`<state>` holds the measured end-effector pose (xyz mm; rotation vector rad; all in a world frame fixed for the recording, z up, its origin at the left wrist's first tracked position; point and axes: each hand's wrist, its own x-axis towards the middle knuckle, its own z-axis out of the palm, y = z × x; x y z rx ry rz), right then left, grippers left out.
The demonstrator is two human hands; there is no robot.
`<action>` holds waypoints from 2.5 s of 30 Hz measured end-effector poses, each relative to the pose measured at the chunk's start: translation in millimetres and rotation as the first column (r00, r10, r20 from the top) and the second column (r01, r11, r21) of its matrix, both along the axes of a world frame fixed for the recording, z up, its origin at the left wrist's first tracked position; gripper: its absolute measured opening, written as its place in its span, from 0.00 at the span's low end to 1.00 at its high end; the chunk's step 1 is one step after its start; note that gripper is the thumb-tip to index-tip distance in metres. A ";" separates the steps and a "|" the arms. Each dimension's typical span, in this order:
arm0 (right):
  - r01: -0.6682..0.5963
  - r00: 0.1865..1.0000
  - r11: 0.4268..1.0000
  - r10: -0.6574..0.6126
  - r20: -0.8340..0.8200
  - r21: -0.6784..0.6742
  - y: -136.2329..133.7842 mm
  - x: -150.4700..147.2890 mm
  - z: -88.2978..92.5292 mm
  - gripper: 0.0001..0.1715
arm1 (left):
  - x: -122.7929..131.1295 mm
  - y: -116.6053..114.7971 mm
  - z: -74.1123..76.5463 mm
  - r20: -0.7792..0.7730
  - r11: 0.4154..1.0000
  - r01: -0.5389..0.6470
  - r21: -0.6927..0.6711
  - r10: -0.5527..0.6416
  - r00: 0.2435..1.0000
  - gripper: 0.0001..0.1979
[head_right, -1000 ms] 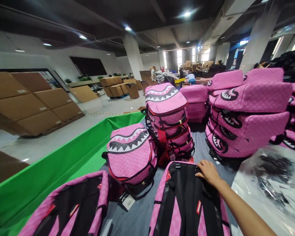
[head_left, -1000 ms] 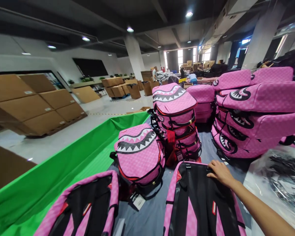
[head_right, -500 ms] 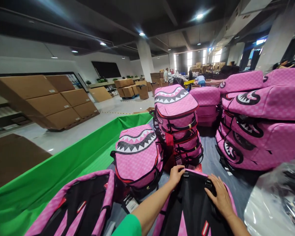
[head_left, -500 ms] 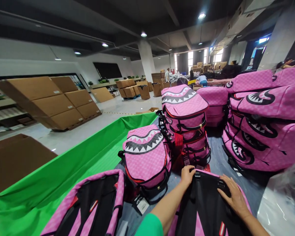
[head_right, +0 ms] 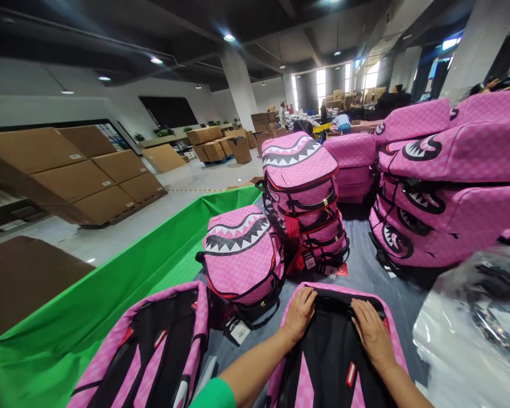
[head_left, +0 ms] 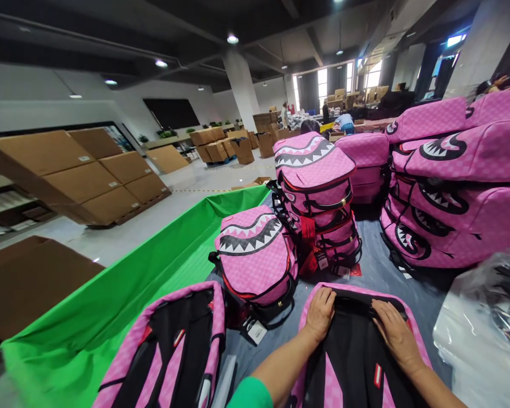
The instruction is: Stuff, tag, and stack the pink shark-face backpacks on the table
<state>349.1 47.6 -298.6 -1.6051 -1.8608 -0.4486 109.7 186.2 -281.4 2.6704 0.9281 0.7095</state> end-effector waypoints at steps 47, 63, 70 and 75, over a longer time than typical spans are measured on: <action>0.295 0.931 0.761 -0.365 -0.006 -0.578 -6.2 -42.8 37.9 0.32 | 60.7 -11.3 5.9 -0.399 0.879 -0.341 -0.332 0.197 0.896 0.48; 0.104 0.987 0.816 -0.155 -0.041 -0.569 -55.5 -126.9 -10.4 0.28 | -59.7 -143.3 15.2 -0.142 0.589 0.717 -0.373 -0.800 0.582 0.16; -0.244 0.970 0.808 0.201 -0.139 -0.536 -74.3 -128.8 13.5 0.24 | -44.6 -133.6 -50.9 -0.195 0.647 0.661 -0.381 -0.755 0.626 0.04; -0.601 0.739 0.562 0.662 -0.127 -0.569 -106.0 -148.4 11.1 0.07 | -47.0 -139.8 -56.3 -0.203 0.809 0.510 -0.294 -0.574 0.793 0.07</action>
